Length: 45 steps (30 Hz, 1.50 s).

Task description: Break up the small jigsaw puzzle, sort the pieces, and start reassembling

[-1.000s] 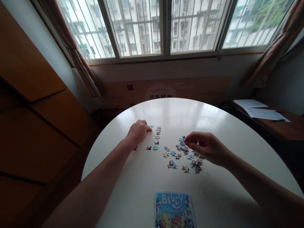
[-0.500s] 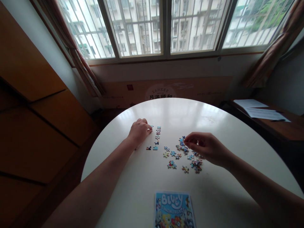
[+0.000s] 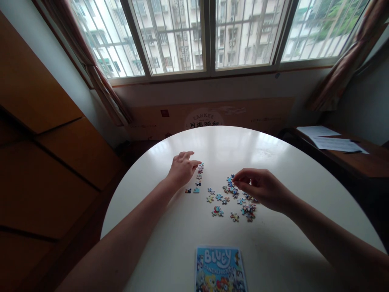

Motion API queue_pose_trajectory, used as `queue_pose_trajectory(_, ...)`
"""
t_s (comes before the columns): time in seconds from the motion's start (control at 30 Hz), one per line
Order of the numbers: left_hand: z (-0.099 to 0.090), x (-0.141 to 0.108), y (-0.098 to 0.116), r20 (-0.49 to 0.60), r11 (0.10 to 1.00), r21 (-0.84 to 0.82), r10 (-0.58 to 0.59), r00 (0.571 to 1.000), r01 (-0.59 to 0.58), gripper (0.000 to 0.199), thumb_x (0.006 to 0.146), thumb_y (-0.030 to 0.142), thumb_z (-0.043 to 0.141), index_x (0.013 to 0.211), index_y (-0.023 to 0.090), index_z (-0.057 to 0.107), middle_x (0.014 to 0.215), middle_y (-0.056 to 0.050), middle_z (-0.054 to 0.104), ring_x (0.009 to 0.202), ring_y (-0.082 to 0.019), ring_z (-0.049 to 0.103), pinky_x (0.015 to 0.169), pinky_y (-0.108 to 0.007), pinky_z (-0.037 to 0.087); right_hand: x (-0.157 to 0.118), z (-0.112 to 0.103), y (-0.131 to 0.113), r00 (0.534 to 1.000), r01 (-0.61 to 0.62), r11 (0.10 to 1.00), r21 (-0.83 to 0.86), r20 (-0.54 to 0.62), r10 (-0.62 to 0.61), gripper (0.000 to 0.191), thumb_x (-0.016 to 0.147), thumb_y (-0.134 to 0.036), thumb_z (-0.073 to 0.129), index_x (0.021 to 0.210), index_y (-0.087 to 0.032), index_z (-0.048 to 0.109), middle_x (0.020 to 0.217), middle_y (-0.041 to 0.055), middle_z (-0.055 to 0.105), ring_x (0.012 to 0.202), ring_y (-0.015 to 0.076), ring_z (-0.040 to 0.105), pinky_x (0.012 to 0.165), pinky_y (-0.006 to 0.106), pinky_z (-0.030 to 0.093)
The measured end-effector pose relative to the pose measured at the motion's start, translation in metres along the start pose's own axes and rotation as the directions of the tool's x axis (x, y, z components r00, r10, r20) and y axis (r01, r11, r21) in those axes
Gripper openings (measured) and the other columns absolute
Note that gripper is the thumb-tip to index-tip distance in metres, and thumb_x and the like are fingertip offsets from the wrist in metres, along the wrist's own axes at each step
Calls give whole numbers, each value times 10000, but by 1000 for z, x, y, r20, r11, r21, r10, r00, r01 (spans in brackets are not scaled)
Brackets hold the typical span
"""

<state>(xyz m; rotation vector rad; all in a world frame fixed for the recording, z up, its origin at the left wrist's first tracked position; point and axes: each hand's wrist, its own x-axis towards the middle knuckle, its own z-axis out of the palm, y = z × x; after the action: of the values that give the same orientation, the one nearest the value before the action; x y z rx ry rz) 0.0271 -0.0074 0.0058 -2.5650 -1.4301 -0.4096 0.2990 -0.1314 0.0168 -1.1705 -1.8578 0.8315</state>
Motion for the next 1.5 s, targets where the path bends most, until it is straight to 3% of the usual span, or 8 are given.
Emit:
queue_pose_trajectory(0.37, 4, 5, -4, 50, 998, 7, -55, 997, 55, 258, 976, 279, 567, 1107, 345, 778, 1516, -84, 478, 1377, -321, 400, 1084, -505, 342, 0, -1, -3, 1000, -4, 1000, -12, 9, 4, 192, 902, -347, 652, 915, -172, 728, 716, 24, 662, 551, 78, 488, 485, 216, 384)
queue_pose_trajectory(0.6, -3, 5, -18, -86, 998, 36, -47, 995, 50, 289, 979, 244, 544, 1154, 334, 755, 1515, -69, 473, 1373, -298, 399, 1099, -496, 339, -1, -1, 0, 1000, 1, 1000, -14, 4, -1, 181, 906, -337, 646, 910, -173, 722, 722, 18, 656, 562, 78, 507, 496, 214, 394)
queue_pose_trajectory(0.77, 0, 3, -9, 23, 996, 77, -55, 998, 53, 385, 969, 185, 500, 1257, 338, 705, 1567, -77, 409, 1431, -311, 341, 1138, -524, 284, 0, 0, 0, 1000, 4, 999, -32, 3, -3, 187, 909, -346, 644, 907, -176, 722, 714, 12, 659, 549, 70, 487, 489, 209, 381)
queue_pose_trajectory(0.93, 3, 3, -4, 123, 993, 92, -89, 988, 78, 472, 895, 87, 521, 1205, 376, 729, 1608, -16, 356, 1484, -305, 269, 1181, -544, 207, -1, 1, 0, 1000, 5, 999, -34, -5, -5, 179, 905, -337, 646, 909, -176, 726, 706, 9, 652, 546, 68, 481, 482, 206, 369)
queue_pose_trajectory(1.13, -1, 1, -7, 96, 994, 75, -83, 992, 76, 515, 885, 48, 491, 1220, 360, 726, 1615, -27, 344, 1488, -313, 266, 1178, -557, 230, 0, 0, 0, 1000, 4, 1000, -31, -3, -4, 179, 903, -340, 649, 898, -178, 723, 702, 8, 653, 541, 69, 477, 479, 207, 370)
queue_pose_trajectory(1.27, -6, -3, -2, 57, 1000, 22, 3, 998, -5, 515, 906, 33, 456, 1173, 364, 747, 1608, 4, 360, 1476, -310, 285, 1174, -562, 251, 0, 0, 1, 1000, 8, 999, -31, 4, -8, 177, 902, -341, 653, 914, -180, 726, 717, 13, 662, 553, 73, 492, 486, 208, 381)
queue_pose_trajectory(1.5, -4, -4, -3, 93, 1000, -5, 10, 996, -9, 503, 896, 11, 467, 1068, 357, 787, 1601, 4, 374, 1475, -320, 286, 1168, -582, 247, -1, -1, 3, 1000, 7, 999, -39, 4, -7, 188, 906, -359, 654, 919, -185, 725, 721, 11, 666, 558, 72, 499, 493, 204, 390)
